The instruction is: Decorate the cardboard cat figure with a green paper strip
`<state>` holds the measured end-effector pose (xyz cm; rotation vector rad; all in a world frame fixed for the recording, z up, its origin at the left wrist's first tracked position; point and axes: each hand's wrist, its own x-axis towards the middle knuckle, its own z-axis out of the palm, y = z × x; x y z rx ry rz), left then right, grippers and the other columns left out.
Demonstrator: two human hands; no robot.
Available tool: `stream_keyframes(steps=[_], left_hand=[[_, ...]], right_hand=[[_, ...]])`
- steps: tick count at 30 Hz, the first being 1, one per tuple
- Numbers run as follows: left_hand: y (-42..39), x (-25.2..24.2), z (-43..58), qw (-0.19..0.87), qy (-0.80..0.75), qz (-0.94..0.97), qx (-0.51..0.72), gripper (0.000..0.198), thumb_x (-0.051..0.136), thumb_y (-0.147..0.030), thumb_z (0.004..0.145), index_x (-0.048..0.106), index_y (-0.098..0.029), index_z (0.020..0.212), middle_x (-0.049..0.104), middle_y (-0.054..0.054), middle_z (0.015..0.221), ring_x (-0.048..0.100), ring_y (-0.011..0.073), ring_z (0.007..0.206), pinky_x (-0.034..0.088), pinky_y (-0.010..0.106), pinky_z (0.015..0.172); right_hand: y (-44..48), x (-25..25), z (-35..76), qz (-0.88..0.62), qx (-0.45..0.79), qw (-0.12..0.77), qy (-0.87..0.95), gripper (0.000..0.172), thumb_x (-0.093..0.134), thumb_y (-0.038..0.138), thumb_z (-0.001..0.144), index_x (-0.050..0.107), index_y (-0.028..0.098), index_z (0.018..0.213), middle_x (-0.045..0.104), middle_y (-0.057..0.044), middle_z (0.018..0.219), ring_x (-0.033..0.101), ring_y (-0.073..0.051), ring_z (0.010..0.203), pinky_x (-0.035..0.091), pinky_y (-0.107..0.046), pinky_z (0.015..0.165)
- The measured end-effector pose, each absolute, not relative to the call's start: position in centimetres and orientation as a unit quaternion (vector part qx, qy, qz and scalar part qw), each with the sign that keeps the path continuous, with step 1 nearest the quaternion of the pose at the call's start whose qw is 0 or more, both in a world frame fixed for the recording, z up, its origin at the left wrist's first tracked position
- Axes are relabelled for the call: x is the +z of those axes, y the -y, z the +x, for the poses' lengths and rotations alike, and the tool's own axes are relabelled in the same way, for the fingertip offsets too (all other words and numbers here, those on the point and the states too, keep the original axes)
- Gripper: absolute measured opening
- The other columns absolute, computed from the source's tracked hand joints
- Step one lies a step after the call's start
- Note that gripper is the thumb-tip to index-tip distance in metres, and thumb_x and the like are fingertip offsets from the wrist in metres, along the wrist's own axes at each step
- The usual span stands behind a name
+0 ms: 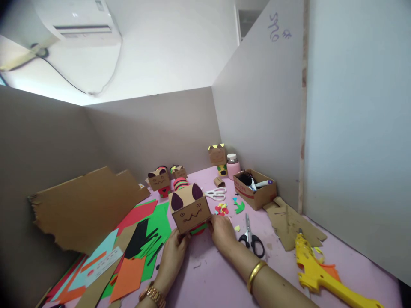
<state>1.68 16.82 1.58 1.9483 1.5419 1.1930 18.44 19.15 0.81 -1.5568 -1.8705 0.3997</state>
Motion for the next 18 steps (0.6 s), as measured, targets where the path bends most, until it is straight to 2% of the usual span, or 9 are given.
stream_keyframes(steps=[10,18], left_hand=[[-17.46,0.85,1.42,0.203,-0.556,0.688,0.421,0.036,0.044,-0.024,0.073,0.065,-0.012,0.100,0.068,0.016,0.107,0.061,0.0268,0.100,0.044,0.038,0.090],[-17.78,0.83,1.19,0.213,-0.558,0.690,0.410,0.037,0.043,-0.028,0.074,0.063,-0.010,0.101,0.067,0.017,0.107,0.060,0.0270,0.100,0.043,0.037,0.089]], right_hand=[[-19.20,1.08,18.37,-0.617,0.162,0.304,0.708,0.024,0.047,0.019,0.086,0.070,0.020,0.095,0.073,-0.012,0.101,0.064,-0.021,0.099,0.041,-0.028,0.080],[-19.42,1.13,18.27,-0.608,0.153,0.317,0.711,0.022,0.048,0.018,0.085,0.069,0.017,0.094,0.073,-0.011,0.101,0.065,-0.021,0.096,0.044,-0.031,0.080]])
